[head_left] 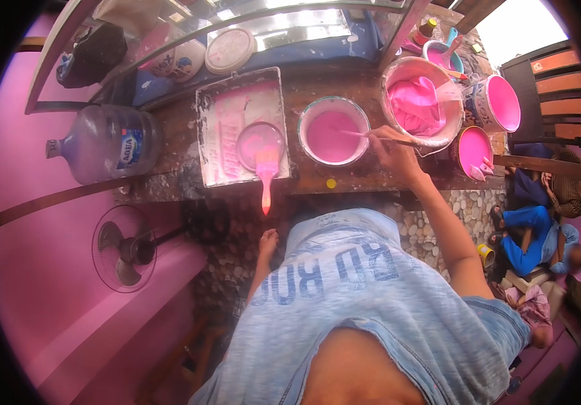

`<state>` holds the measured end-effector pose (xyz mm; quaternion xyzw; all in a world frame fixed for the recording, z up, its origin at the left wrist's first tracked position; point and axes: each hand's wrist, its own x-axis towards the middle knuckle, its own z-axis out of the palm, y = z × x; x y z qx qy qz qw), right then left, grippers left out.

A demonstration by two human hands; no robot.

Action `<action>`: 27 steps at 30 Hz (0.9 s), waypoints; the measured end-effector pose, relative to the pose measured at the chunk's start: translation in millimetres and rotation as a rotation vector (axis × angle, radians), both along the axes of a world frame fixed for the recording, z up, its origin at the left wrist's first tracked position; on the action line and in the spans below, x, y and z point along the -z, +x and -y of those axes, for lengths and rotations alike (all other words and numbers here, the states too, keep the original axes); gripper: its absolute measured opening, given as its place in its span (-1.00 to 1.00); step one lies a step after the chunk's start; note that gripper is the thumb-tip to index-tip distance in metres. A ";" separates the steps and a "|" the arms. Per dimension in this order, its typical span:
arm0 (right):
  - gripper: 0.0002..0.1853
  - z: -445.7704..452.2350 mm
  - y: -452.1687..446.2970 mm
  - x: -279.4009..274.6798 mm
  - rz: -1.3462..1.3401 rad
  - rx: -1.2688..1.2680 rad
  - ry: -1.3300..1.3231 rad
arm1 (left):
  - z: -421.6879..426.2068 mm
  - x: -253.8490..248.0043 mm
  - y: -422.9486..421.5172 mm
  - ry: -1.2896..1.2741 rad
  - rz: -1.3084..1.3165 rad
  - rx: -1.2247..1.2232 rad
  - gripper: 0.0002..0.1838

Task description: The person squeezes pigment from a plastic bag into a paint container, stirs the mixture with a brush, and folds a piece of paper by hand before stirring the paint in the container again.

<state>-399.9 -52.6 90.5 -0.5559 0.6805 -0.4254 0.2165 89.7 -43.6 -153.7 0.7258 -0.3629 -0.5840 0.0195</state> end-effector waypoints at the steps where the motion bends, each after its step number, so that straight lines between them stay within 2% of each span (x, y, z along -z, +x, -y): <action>1: -0.89 -0.1 3.9 2.5 0.013 -0.051 0.011 | -1.1 0.7 0.7 0.012 -0.014 -0.019 -0.65; 2: -0.89 -2.0 5.7 4.4 0.020 -0.095 -0.045 | -2.6 1.3 1.9 0.027 -0.026 -0.040 -0.66; 6: -0.90 -6.4 -8.3 -12.2 -0.135 0.033 0.036 | -4.3 -8.0 -1.7 -0.009 -0.038 -0.051 -0.67; 10: -0.93 -1.5 4.4 -19.7 -0.218 -0.052 -0.008 | -3.3 -4.4 -2.1 -0.012 -0.038 -0.051 -0.68; 11: -0.95 -2.9 11.3 -21.5 -0.155 -0.100 0.040 | -3.7 -4.5 -1.7 -0.007 -0.039 -0.062 -0.68; 14: -0.96 5.4 24.2 -14.6 -0.159 -0.179 -0.081 | -1.4 -9.9 -6.7 -0.038 -0.053 -0.043 -0.68; 18: -0.94 26.5 15.5 -3.5 -0.108 -0.099 -0.112 | 1.9 -8.7 -8.5 -0.026 -0.037 -0.027 -0.68; 22: -0.93 22.2 -6.6 -2.4 -0.263 -0.012 -0.083 | 2.9 -14.0 -11.0 -0.034 -0.031 -0.027 -0.68; 27: -0.90 -6.0 27.0 -3.4 -0.123 -0.207 -0.047 | -3.1 -4.3 -2.9 -0.019 -0.025 -0.019 -0.67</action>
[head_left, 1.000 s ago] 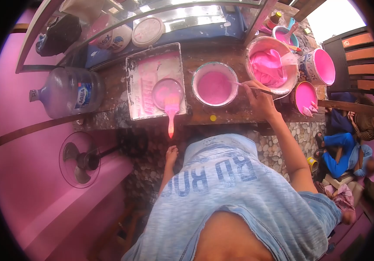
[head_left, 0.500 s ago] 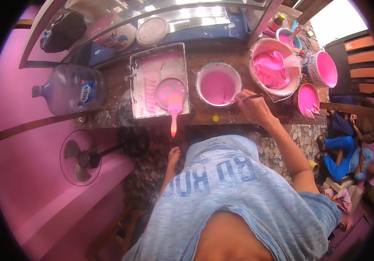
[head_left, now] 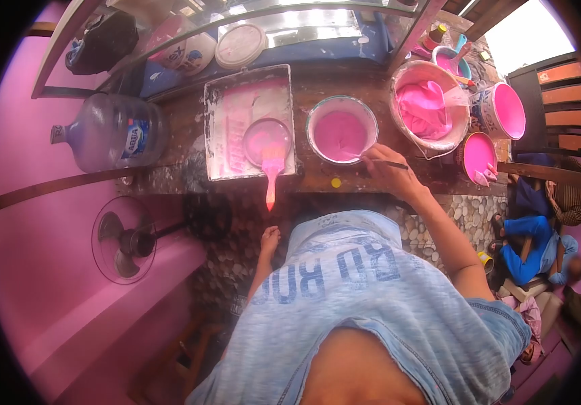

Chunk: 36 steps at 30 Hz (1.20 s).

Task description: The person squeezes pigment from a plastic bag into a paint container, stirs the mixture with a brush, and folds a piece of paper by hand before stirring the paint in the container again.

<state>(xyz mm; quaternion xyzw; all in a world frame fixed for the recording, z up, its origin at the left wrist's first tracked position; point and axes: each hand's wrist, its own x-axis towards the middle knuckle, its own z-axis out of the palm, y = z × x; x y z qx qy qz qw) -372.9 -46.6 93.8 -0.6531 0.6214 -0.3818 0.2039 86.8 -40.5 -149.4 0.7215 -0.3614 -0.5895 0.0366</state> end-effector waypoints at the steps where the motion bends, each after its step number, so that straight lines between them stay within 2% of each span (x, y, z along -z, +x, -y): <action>1: -0.91 4.0 5.0 0.0 -0.003 -0.013 0.002 | -1.0 1.0 2.0 0.010 -0.001 0.006 -0.67; 5: -0.94 31.0 -0.3 6.9 0.010 0.033 -0.111 | -4.3 8.8 9.4 0.013 0.029 0.039 -0.67; 6: -0.94 31.9 -4.3 4.8 0.040 0.138 -0.068 | -2.9 4.8 8.1 0.013 0.018 0.021 -0.67; 9: -0.93 20.0 -17.7 -4.9 -0.162 0.191 -0.044 | 3.0 -5.2 1.2 -0.013 -0.007 -0.015 -0.67; 13: -0.92 6.0 0.4 8.1 -0.011 0.051 -0.008 | 1.8 -5.0 2.1 -0.014 0.016 0.008 -0.67; 16: -0.92 27.3 -0.3 17.3 -0.005 0.150 -0.141 | 3.0 -5.4 -4.9 0.013 0.006 -0.002 -0.66; 21: -0.94 30.0 -35.3 13.3 -0.072 0.312 -0.079 | 2.0 -6.8 -6.9 -0.021 0.011 0.013 -0.67; 24: -0.94 16.7 -25.4 23.1 -0.044 0.143 -0.154 | -3.9 -3.1 -1.9 -0.012 0.013 0.022 -0.67; 26: -0.93 5.0 -8.9 9.7 -0.051 0.032 -0.014 | -5.6 5.6 4.3 0.003 0.018 0.023 -0.67; 34: -0.94 17.6 -27.2 13.8 -0.128 0.160 -0.123 | -10.1 8.5 9.0 0.017 0.014 0.016 -0.67; 36: -0.93 19.2 -10.8 19.0 -0.026 0.139 -0.125 | -9.5 4.0 5.8 0.013 0.004 -0.004 -0.68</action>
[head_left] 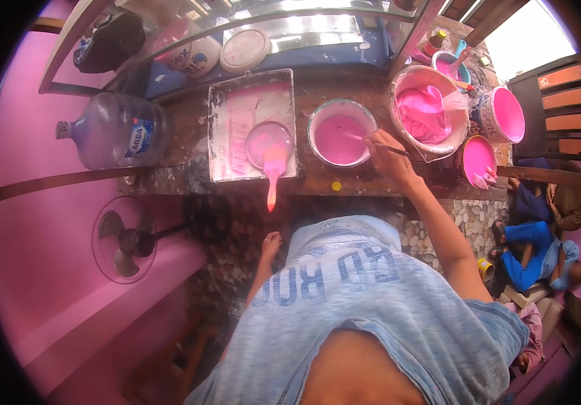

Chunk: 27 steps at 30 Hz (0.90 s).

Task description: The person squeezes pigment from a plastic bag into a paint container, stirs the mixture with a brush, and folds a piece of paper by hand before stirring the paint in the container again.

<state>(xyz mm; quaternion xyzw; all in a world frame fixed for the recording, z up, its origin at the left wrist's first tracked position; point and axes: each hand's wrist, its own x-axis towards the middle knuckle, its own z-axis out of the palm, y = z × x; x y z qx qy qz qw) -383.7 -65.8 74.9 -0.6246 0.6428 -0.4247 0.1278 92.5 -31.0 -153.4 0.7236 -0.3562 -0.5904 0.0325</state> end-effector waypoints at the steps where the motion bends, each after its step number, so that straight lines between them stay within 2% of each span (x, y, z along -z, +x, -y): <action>1: -0.94 -6.2 5.4 -1.9 0.039 -0.040 0.042 | 1.2 -3.7 -2.6 -0.010 -0.013 -0.016 -0.68; 2: -0.94 -9.5 8.8 -4.1 0.078 -0.081 0.084 | 3.3 -7.4 -4.5 -0.019 -0.027 -0.034 -0.68; 5: -0.94 -17.7 -8.3 -7.1 -0.050 0.009 0.039 | 8.2 -15.2 -9.2 -0.058 0.022 0.008 -0.69; 8: -0.94 -10.7 -15.7 -10.0 -0.079 0.053 0.004 | 5.3 -1.8 -3.1 -0.052 0.009 0.006 -0.69; 11: -0.92 -11.6 -2.3 -6.0 0.033 -0.078 0.018 | 4.4 -5.8 -4.2 0.000 -0.005 -0.004 -0.69; 15: -0.94 -19.1 -12.9 -13.2 -0.086 -0.042 0.072 | -0.1 -3.5 -4.7 -0.013 0.005 -0.013 -0.69; 18: -0.92 -13.4 -16.9 -12.1 -0.036 -0.015 0.079 | -3.0 5.4 -0.5 -0.007 0.016 0.020 -0.68; 21: -0.94 -17.8 -6.1 -10.6 0.022 -0.139 0.101 | -2.7 5.8 2.8 -0.012 0.030 0.014 -0.67; 24: -0.93 -19.8 -23.6 -13.8 -0.110 -0.047 0.076 | -3.1 -6.1 -3.0 -0.028 0.040 0.001 -0.67; 27: -0.94 -8.8 -23.9 -11.9 -0.059 -0.026 0.056 | -1.1 1.3 -0.5 -0.019 0.031 0.021 -0.67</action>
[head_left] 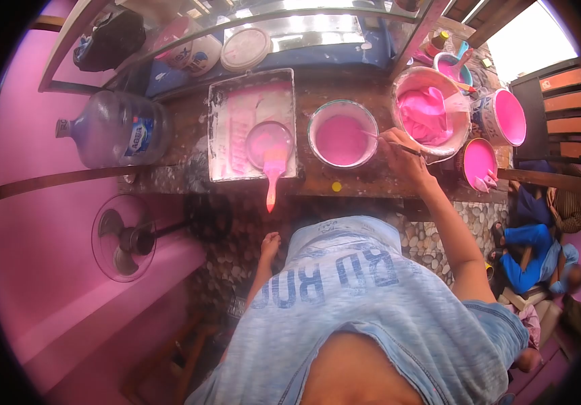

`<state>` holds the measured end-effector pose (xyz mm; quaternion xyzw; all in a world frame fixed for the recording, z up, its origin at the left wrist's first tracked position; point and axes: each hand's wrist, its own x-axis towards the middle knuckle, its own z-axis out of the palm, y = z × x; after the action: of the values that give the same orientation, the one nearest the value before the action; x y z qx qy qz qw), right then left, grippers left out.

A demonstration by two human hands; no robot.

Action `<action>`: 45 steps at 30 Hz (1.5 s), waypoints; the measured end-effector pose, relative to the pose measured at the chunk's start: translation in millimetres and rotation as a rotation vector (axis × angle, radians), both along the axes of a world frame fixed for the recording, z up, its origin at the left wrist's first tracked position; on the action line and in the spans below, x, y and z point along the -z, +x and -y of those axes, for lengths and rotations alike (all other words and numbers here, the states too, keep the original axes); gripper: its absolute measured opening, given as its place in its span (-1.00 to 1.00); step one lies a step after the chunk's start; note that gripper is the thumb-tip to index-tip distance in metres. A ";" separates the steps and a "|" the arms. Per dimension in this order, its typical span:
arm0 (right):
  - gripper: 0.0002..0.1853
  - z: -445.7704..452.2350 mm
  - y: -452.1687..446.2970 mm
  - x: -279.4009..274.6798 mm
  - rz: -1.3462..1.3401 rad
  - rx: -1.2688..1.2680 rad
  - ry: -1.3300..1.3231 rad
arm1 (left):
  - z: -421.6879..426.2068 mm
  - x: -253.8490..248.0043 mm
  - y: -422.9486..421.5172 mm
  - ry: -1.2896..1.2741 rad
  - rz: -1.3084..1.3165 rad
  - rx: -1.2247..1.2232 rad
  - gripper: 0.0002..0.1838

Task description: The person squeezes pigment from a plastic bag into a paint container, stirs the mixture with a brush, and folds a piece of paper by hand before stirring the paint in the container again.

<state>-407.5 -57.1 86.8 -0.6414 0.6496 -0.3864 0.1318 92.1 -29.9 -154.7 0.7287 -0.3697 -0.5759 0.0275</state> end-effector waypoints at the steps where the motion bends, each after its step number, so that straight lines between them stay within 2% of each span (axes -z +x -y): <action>1: -0.93 3.8 3.5 1.9 0.021 -0.004 -0.005 | -0.7 2.7 1.1 0.010 -0.001 0.001 -0.67; 5: -0.93 -7.0 16.4 1.2 0.071 -0.104 0.086 | 1.8 -0.7 -1.8 -0.020 -0.082 -0.049 -0.68; 8: -0.93 -7.2 -3.0 -8.0 -0.032 -0.004 0.015 | 6.3 -7.6 -6.5 -0.025 -0.030 -0.002 -0.68; 9: -0.92 -4.3 -5.2 -6.5 0.026 0.035 0.027 | 5.1 -6.7 -5.7 -0.008 -0.026 -0.003 -0.68; 11: -0.91 3.5 -0.7 -1.2 -0.012 0.002 0.003 | 7.3 -3.3 -7.4 0.016 -0.022 -0.006 -0.68; 13: -0.92 7.4 16.9 7.9 0.111 -0.081 -0.075 | 7.9 -6.7 -10.7 0.020 -0.041 -0.037 -0.68; 15: -0.92 -5.7 25.2 4.4 0.130 -0.156 0.112 | 9.1 -10.9 -11.5 0.005 -0.052 -0.058 -0.69; 19: -0.90 -12.2 -4.4 3.5 -0.008 -0.018 -0.015 | 7.2 -14.1 -12.4 -0.020 -0.045 -0.050 -0.70; 21: -0.91 -5.6 -7.2 -1.1 0.054 0.040 0.021 | 6.3 -9.4 -11.9 -0.004 -0.022 -0.026 -0.70; 25: -0.91 -5.7 16.1 8.9 0.149 -0.113 0.058 | 5.2 -7.0 -10.3 0.011 -0.029 -0.039 -0.69; 27: -0.91 -15.0 14.9 4.0 0.091 -0.122 0.087 | 4.9 -13.6 -12.4 0.009 -0.048 -0.061 -0.69; 30: -0.91 -17.0 -5.3 2.4 -0.023 0.006 0.039 | 6.0 -16.4 -13.8 0.008 -0.037 -0.058 -0.68; 34: -0.91 -16.1 7.2 9.4 0.111 -0.072 0.019 | 6.3 -8.2 -13.5 0.015 -0.014 -0.026 -0.67; 37: -0.91 -18.1 15.8 6.1 0.111 -0.095 0.068 | 7.6 -12.1 -16.2 0.008 -0.015 -0.018 -0.67; 40: -0.90 -13.6 3.5 5.4 0.057 0.044 0.004 | 7.6 -13.0 -18.9 0.017 -0.020 -0.015 -0.67; 43: -0.90 -17.6 4.3 3.5 0.002 -0.021 0.023 | 9.8 -15.1 -18.7 0.014 -0.016 -0.026 -0.67; 45: -0.90 -18.8 15.4 6.4 0.118 -0.115 0.010 | 10.5 -16.4 -19.3 0.013 -0.017 -0.025 -0.67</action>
<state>-392.1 -38.3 80.4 -0.6531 0.6045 -0.4122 0.1951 72.8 -40.4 -138.4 0.7287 -0.3564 -0.5839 0.0331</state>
